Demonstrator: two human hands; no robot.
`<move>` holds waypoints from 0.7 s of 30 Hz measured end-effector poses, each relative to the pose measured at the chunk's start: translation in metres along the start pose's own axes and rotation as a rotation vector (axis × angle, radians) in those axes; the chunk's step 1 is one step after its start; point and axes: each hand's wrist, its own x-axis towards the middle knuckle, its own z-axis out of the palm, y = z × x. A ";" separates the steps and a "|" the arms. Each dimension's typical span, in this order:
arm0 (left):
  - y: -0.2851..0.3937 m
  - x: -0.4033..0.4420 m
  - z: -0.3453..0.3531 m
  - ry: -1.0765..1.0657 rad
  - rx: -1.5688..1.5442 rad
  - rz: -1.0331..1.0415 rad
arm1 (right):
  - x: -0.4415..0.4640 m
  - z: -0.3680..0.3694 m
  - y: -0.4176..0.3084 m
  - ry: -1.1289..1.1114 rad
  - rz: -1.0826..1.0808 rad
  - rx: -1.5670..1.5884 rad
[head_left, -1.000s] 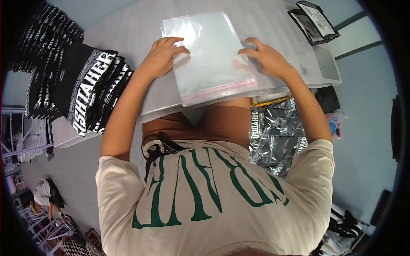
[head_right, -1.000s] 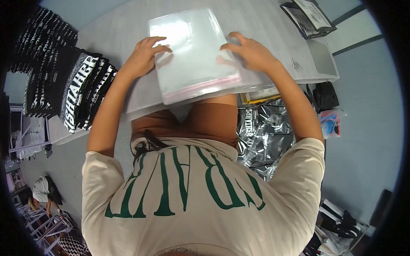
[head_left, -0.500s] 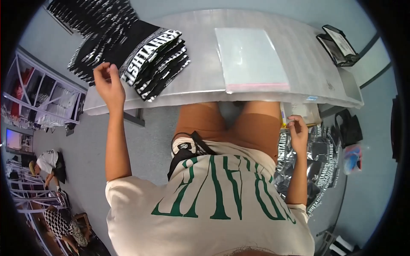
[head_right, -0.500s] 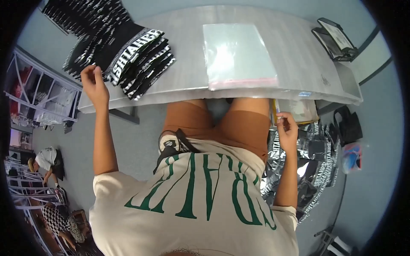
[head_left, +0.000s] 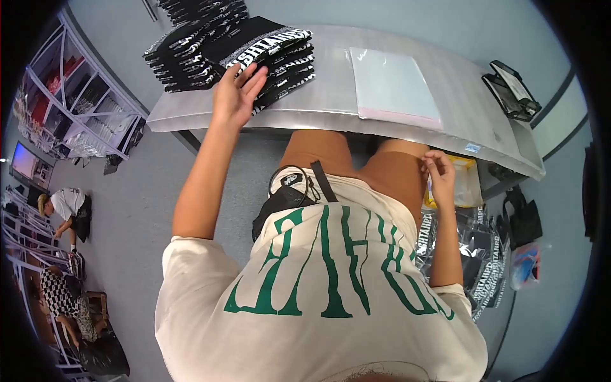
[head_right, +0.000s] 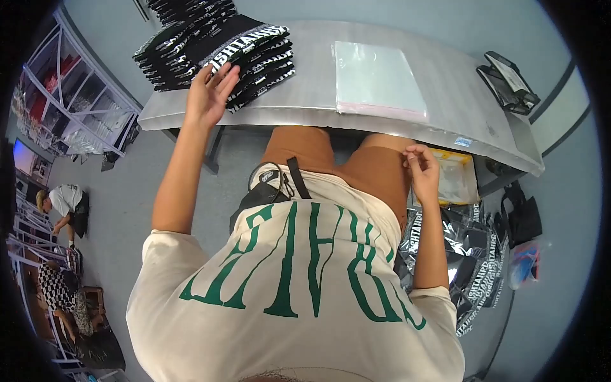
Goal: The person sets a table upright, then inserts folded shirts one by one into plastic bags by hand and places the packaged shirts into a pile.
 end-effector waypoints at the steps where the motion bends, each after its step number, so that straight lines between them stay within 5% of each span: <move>1: -0.004 0.000 0.007 -0.055 -0.155 0.033 | 0.002 0.005 -0.002 -0.028 -0.017 -0.002; 3: -0.018 -0.003 0.025 -0.013 -0.082 0.171 | 0.002 0.014 -0.002 -0.060 -0.040 0.002; 5: -0.022 -0.018 0.061 0.124 -0.319 -0.072 | -0.008 0.026 0.000 -0.098 -0.053 0.023; 8: -0.052 -0.009 0.067 -0.218 -0.250 -0.080 | -0.023 0.036 0.001 -0.083 -0.016 0.006; 12: -0.054 0.021 0.078 -0.028 -0.373 -0.022 | -0.031 0.042 0.006 -0.018 -0.077 -0.118; 21: -0.066 0.066 0.093 0.024 -0.389 0.018 | -0.035 0.057 0.013 0.016 -0.120 -0.280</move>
